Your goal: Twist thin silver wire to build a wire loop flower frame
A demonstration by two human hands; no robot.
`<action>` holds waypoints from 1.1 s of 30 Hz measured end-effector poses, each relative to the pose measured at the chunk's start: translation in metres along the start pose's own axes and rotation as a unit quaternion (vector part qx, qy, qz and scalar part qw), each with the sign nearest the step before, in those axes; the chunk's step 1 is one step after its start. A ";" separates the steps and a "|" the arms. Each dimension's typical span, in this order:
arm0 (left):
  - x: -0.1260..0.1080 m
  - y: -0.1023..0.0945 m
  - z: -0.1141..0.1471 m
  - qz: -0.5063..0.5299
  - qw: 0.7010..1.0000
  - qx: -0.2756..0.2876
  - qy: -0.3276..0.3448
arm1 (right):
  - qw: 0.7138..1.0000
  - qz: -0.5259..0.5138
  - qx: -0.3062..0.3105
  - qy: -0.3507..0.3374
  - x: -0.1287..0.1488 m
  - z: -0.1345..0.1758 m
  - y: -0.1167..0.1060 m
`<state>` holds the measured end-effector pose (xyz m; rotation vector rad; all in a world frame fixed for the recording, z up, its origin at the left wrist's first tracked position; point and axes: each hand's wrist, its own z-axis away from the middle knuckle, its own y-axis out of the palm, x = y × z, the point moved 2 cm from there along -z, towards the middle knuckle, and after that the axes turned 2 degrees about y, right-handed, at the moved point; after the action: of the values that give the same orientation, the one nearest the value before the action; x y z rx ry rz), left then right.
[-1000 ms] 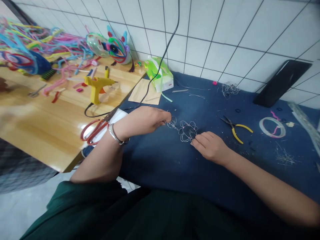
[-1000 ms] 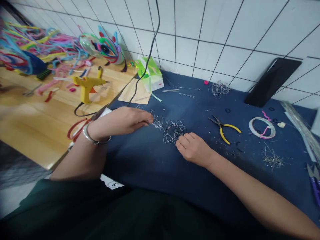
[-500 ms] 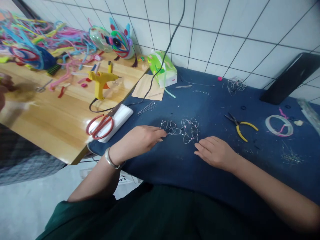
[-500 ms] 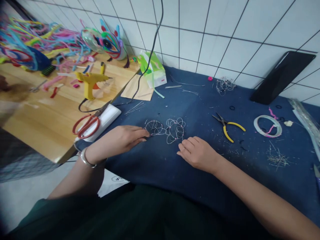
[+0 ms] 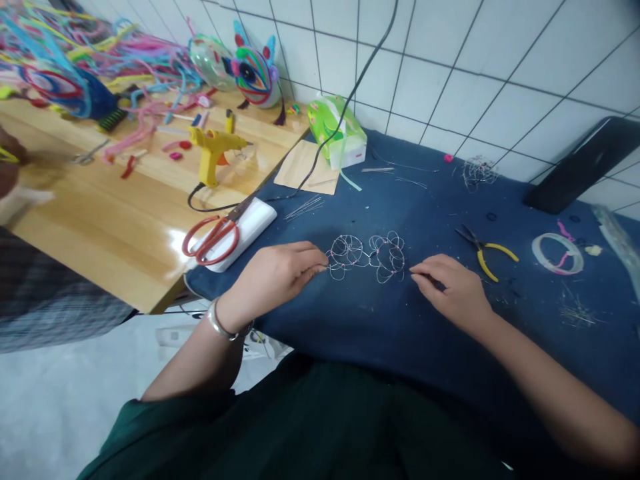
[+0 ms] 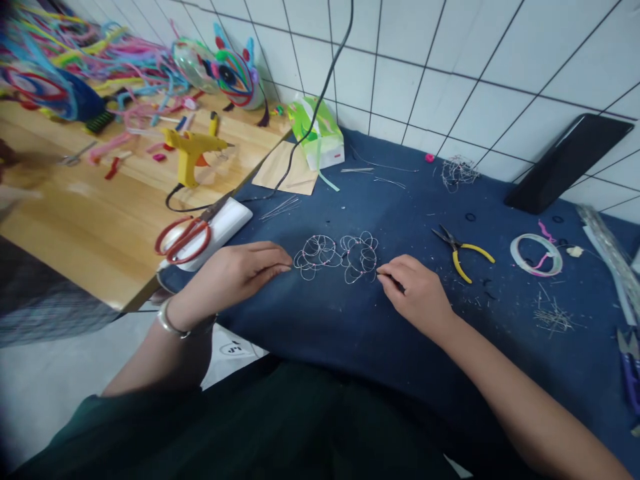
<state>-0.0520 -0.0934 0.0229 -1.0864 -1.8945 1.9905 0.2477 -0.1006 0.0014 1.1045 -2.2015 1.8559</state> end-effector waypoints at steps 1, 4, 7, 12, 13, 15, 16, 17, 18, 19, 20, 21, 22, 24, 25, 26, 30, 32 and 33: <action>0.002 0.001 -0.002 0.001 1.000 -0.005 -0.004 | 1.000 -0.006 0.004 0.009 0.002 -0.001 0.000; 0.006 0.004 -0.010 0.007 1.000 -0.006 -0.013 | 1.000 -0.016 0.019 0.008 0.006 -0.003 0.002; 0.009 0.004 -0.021 0.005 1.000 -0.016 -0.023 | 1.000 -0.012 0.028 -0.008 0.010 -0.005 0.007; 0.013 0.014 -0.045 0.004 1.000 -0.024 -0.012 | 0.999 -0.006 0.038 -0.036 0.014 -0.005 0.013; 0.013 0.017 -0.050 0.004 1.000 -0.022 -0.014 | 0.999 -0.007 0.038 -0.038 0.014 -0.003 0.014; 0.013 0.025 -0.056 0.008 1.000 -0.021 -0.012 | 0.999 -0.007 0.037 -0.039 0.013 0.000 0.016; 0.012 0.029 -0.058 0.011 1.000 -0.024 -0.014 | 0.999 -0.006 0.037 -0.038 0.012 0.002 0.017; 0.012 0.032 -0.059 0.015 0.999 -0.029 -0.018 | 0.999 -0.005 0.038 -0.037 0.010 0.003 0.019; 0.011 0.034 -0.060 0.019 0.999 -0.035 -0.023 | 0.999 -0.003 0.037 -0.036 0.009 0.005 0.020; 0.011 0.036 -0.061 0.023 0.998 -0.041 -0.030 | 0.999 -0.002 0.036 -0.036 0.008 0.006 0.022; 0.010 0.038 -0.062 0.027 0.998 -0.046 -0.038 | 0.999 -0.001 0.036 -0.038 0.007 0.007 0.023; 0.010 0.040 -0.064 0.030 0.997 -0.051 -0.046 | 0.999 0.000 0.036 -0.041 0.007 0.008 0.025; 0.010 0.042 -0.065 0.032 0.996 -0.055 -0.055 | 0.998 0.002 0.037 -0.043 0.007 0.008 0.026; 0.010 0.045 -0.068 0.040 0.995 -0.063 -0.068 | 0.998 0.006 0.041 -0.047 0.008 0.008 0.027; 0.010 0.046 -0.069 0.046 0.994 -0.068 -0.073 | 0.998 0.008 0.042 -0.048 0.008 0.008 0.027; 0.010 0.047 -0.071 0.055 0.993 -0.072 -0.074 | 0.998 0.010 0.041 -0.049 0.008 0.008 0.027; 0.012 0.045 -0.072 0.116 0.984 -0.102 -0.085 | 0.999 0.010 0.016 -0.049 0.007 0.007 0.024; 0.014 0.043 -0.070 0.146 0.977 -0.112 -0.104 | 0.999 0.012 0.005 -0.046 0.005 0.005 0.023; 0.015 0.042 -0.069 0.159 0.974 -0.113 -0.116 | 0.999 0.015 0.002 -0.045 0.004 0.004 0.023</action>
<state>-0.0060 -0.0374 -0.0159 -1.3418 -2.2330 2.1920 0.2340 -0.1053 -0.0170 1.1857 -2.2738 1.8593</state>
